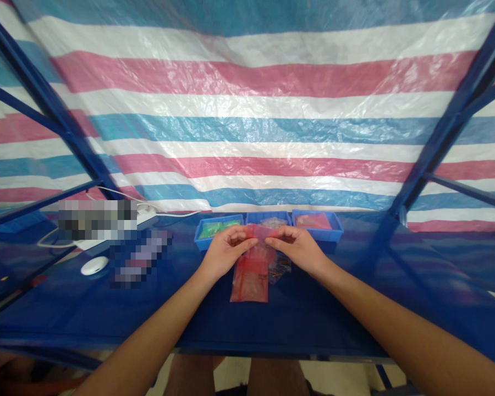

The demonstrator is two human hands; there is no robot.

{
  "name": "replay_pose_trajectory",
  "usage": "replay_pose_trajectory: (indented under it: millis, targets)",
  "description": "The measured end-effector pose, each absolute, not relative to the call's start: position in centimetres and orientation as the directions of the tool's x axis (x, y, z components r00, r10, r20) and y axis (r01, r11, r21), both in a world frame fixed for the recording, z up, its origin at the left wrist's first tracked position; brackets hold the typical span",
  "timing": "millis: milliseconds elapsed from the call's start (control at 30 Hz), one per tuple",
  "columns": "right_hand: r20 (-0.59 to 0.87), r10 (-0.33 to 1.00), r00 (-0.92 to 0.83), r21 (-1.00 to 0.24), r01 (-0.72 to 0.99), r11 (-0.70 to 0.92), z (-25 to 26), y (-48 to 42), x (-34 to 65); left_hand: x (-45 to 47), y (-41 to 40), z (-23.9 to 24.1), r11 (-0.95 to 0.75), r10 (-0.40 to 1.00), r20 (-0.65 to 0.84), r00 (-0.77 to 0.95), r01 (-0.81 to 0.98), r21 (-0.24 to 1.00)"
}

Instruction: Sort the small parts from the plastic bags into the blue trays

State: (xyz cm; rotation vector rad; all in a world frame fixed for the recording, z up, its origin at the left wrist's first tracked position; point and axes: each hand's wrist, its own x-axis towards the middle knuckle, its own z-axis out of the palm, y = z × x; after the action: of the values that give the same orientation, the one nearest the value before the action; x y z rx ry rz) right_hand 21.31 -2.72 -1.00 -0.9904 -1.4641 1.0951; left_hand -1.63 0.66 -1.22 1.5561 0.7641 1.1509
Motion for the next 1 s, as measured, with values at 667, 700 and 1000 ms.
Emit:
replay_pose_trajectory:
  millis: [667, 700, 1000]
  targets:
    - [0.256, 0.960, -0.112, -0.960, 0.085, 0.266, -0.8, -2.8, 21.2, -1.6, 0.3, -0.7, -0.283, 0.917, 0.294, 0.271, -0.078, 0.956]
    - [0.260, 0.960, -0.099, -0.961, 0.071, 0.268, -0.7, -2.8, 21.2, -1.7, 0.2, -0.6, -0.335, 0.910, 0.333, 0.247, -0.033, 0.942]
    - [0.316, 0.941, -0.123, -0.949, -0.037, 0.314, 0.1, -3.8, 20.6, -1.3, -2.3, 0.8, -0.732, 0.669, 0.571, 0.476, 0.287, 0.618]
